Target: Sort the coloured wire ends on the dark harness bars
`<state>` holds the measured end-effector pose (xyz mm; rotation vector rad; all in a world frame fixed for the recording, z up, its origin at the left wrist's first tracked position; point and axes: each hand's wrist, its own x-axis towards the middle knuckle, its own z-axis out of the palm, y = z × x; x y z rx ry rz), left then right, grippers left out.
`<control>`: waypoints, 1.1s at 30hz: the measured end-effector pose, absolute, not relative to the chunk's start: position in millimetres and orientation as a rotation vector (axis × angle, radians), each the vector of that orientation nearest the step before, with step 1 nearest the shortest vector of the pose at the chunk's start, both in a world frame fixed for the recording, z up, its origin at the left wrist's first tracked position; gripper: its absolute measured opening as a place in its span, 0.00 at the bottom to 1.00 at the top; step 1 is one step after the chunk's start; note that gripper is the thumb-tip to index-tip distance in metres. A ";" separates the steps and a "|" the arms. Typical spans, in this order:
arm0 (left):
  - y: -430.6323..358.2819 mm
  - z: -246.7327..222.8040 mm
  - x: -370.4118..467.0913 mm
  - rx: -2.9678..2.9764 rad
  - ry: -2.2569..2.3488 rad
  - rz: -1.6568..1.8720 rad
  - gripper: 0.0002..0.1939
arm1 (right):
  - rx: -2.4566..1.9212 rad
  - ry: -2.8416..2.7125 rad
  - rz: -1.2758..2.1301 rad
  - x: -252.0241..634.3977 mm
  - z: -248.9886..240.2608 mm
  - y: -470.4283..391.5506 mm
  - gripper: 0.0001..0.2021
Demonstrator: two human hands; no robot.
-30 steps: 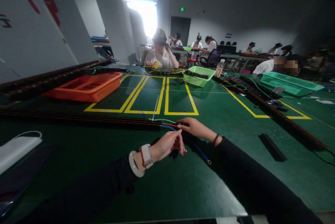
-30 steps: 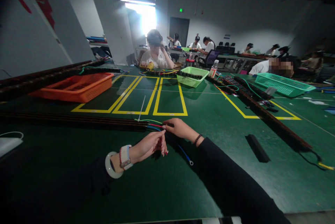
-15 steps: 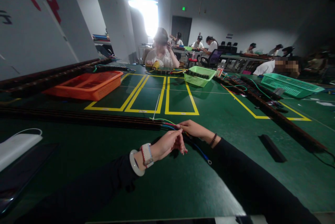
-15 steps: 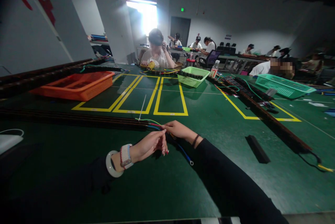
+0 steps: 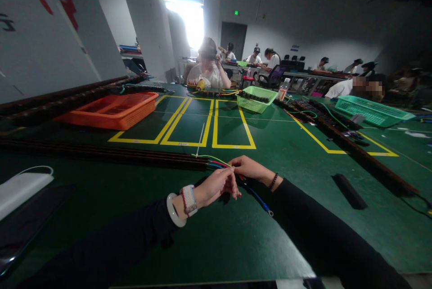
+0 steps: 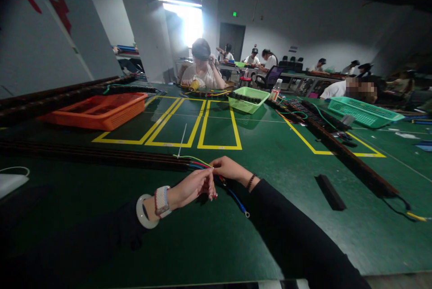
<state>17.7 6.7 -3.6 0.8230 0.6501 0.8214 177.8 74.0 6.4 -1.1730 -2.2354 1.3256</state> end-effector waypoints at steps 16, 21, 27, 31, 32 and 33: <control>14.8 0.4 17.2 0.534 0.493 0.761 0.13 | -1.265 -2.428 0.663 204.4 55.8 74.9 0.17; 16.8 -1.2 16.9 0.403 0.492 0.961 0.09 | -1.315 -2.423 0.653 231.8 78.8 85.7 0.19; 21.7 4.1 15.4 0.292 0.544 1.294 0.08 | -1.382 -2.496 0.677 255.7 97.3 85.9 0.20; 22.7 5.9 14.2 0.227 0.582 1.282 0.12 | -1.447 -2.604 0.584 256.3 95.8 80.1 0.20; 22.4 6.1 14.0 0.210 0.606 1.273 0.12 | -1.464 -2.639 0.559 256.3 95.4 78.5 0.19; 21.9 6.2 13.8 0.205 0.620 1.265 0.12 | -1.477 -2.675 0.537 257.0 96.0 76.9 0.18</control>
